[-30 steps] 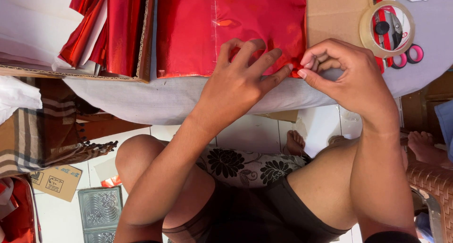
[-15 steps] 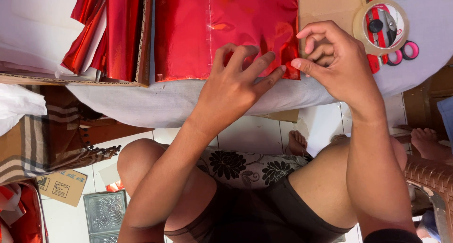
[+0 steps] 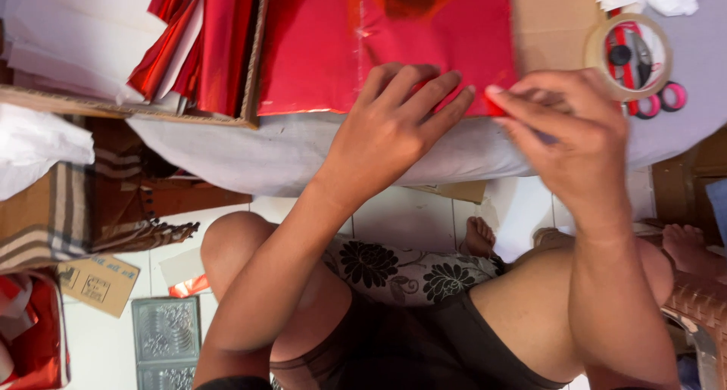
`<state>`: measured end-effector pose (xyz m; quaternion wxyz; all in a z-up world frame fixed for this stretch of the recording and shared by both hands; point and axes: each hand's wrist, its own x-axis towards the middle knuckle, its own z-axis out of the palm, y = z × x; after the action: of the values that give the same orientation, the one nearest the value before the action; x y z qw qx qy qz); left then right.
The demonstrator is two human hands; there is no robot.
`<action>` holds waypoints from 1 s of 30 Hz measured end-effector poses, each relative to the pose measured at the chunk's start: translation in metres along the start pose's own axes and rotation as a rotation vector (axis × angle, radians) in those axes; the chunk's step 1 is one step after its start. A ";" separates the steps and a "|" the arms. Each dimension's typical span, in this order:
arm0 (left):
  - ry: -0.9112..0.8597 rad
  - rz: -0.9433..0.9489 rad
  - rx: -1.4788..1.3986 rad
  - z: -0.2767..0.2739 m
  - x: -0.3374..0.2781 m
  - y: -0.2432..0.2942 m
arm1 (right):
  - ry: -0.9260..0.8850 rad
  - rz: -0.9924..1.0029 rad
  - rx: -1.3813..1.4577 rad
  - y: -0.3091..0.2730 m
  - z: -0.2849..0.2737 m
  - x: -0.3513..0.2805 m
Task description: The person wraps a rectangular cardboard piece with red metallic paper, cuts a strip of clear tape with scissors, and applies it to secure the paper edges. The person folds the paper over the cardboard and smooths the taped seam.
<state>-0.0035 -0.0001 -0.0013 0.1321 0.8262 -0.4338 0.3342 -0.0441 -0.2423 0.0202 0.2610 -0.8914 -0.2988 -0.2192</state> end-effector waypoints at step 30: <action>0.325 -0.221 0.038 -0.043 -0.015 -0.037 | 0.567 0.108 0.075 -0.011 0.048 -0.006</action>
<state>0.0012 0.0528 0.0235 0.2206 0.8062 -0.3072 0.4550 -0.0440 -0.2087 -0.0161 0.3784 -0.7988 -0.1738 -0.4341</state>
